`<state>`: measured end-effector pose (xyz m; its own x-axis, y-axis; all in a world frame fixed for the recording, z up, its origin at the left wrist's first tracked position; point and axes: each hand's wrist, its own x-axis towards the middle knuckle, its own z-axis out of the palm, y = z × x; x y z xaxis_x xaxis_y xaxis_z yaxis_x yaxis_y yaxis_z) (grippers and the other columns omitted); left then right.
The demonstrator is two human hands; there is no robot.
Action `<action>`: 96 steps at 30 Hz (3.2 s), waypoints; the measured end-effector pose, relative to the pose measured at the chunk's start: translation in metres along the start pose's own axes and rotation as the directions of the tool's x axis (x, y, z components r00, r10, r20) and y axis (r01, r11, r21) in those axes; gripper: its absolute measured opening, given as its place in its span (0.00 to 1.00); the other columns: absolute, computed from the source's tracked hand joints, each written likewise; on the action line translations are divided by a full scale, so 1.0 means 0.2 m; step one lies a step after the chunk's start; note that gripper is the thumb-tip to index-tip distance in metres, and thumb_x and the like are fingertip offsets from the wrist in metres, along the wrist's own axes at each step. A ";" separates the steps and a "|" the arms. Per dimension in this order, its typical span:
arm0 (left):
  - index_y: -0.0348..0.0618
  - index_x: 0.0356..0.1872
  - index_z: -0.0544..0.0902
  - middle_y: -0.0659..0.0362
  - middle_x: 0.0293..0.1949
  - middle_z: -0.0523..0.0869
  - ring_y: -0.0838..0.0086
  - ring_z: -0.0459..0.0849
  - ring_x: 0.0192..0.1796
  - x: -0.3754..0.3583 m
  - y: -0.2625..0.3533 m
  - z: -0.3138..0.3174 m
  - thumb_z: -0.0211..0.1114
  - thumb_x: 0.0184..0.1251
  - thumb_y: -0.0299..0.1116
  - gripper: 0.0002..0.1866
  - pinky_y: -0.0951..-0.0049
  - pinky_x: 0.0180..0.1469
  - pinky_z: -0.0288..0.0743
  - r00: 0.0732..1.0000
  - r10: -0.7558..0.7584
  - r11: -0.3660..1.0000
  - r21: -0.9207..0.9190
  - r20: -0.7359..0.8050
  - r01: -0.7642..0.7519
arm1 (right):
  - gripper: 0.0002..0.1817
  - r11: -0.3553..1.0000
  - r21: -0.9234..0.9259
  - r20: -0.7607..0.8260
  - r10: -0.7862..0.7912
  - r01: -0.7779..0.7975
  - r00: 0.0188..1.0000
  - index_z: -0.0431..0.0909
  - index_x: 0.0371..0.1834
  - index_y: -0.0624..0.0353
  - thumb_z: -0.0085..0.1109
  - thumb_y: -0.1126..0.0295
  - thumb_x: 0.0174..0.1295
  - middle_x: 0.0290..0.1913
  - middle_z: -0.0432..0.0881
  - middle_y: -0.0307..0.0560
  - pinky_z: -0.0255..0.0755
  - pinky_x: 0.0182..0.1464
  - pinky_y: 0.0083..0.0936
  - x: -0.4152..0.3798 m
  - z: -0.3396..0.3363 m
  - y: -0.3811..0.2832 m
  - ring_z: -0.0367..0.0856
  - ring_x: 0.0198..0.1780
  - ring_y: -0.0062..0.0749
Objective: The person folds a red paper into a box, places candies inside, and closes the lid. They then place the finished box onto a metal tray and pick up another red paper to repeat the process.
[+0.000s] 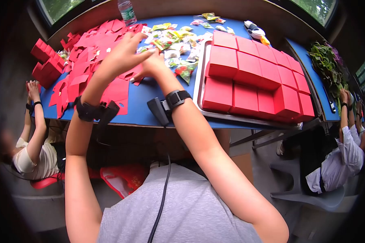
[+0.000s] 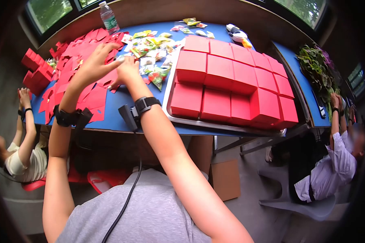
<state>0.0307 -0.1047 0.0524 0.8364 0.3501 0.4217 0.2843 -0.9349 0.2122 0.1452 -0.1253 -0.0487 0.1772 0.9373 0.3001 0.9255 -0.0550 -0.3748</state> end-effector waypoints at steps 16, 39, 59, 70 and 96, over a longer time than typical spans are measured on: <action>0.37 0.70 0.45 0.36 0.56 0.67 0.49 0.67 0.60 -0.21 -0.47 0.23 0.73 0.35 0.60 0.65 0.55 0.58 0.64 0.998 -0.009 0.996 0.090 0.056 0.004 | 0.20 0.808 0.584 -0.100 0.168 -0.079 0.981 0.78 0.23 0.61 0.69 0.53 0.47 0.22 0.80 0.46 0.72 0.33 0.28 0.09 -0.04 0.09 0.78 0.26 0.31; 0.45 0.46 0.73 0.56 0.37 0.80 0.66 0.79 0.40 -0.04 -0.38 -0.16 0.49 0.63 0.57 0.25 0.62 0.46 0.74 0.689 -0.353 0.295 -0.624 0.633 0.724 | 0.54 0.971 0.022 -0.361 -0.213 0.236 0.908 0.50 0.70 0.39 0.70 0.66 0.33 0.69 0.55 0.52 0.49 0.68 0.47 -0.04 -0.12 -0.09 0.48 0.72 0.51; 0.41 0.55 0.69 0.56 0.48 0.76 0.79 0.77 0.40 -0.02 -0.36 0.00 0.64 0.59 0.42 0.26 0.79 0.40 0.72 0.972 -0.227 0.668 -0.735 -0.053 0.116 | 0.44 0.737 0.629 -0.397 0.032 0.247 0.917 0.59 0.55 0.60 0.75 0.60 0.35 0.52 0.73 0.57 0.71 0.52 0.35 -0.01 -0.06 -0.09 0.75 0.53 0.46; 0.35 0.47 0.73 0.50 0.42 0.81 0.71 0.84 0.38 -0.01 -0.33 -0.06 0.68 0.56 0.40 0.23 0.74 0.41 0.77 0.985 -0.092 0.867 -0.498 -0.144 0.009 | 0.48 0.886 0.384 -0.570 0.007 0.260 0.821 0.52 0.61 0.55 0.73 0.62 0.35 0.52 0.67 0.58 0.73 0.48 0.41 0.02 -0.02 -0.05 0.73 0.49 0.55; 0.42 0.61 0.65 0.50 0.58 0.72 0.65 0.72 0.60 -0.07 -0.34 0.05 0.65 0.55 0.30 0.30 0.65 0.58 0.70 0.959 0.083 0.832 -0.510 -0.273 -0.217 | 0.44 0.878 0.309 -0.629 -0.100 0.366 0.771 0.59 0.60 0.35 0.72 0.63 0.34 0.54 0.60 0.60 0.77 0.45 0.40 -0.01 -0.10 -0.10 0.71 0.52 0.57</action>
<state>0.0042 -0.0471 0.0233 0.6976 0.2735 0.6622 -0.1843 -0.8247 0.5348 0.1323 -0.1335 -0.0239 0.2550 0.5113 0.8207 0.7740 0.4008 -0.4902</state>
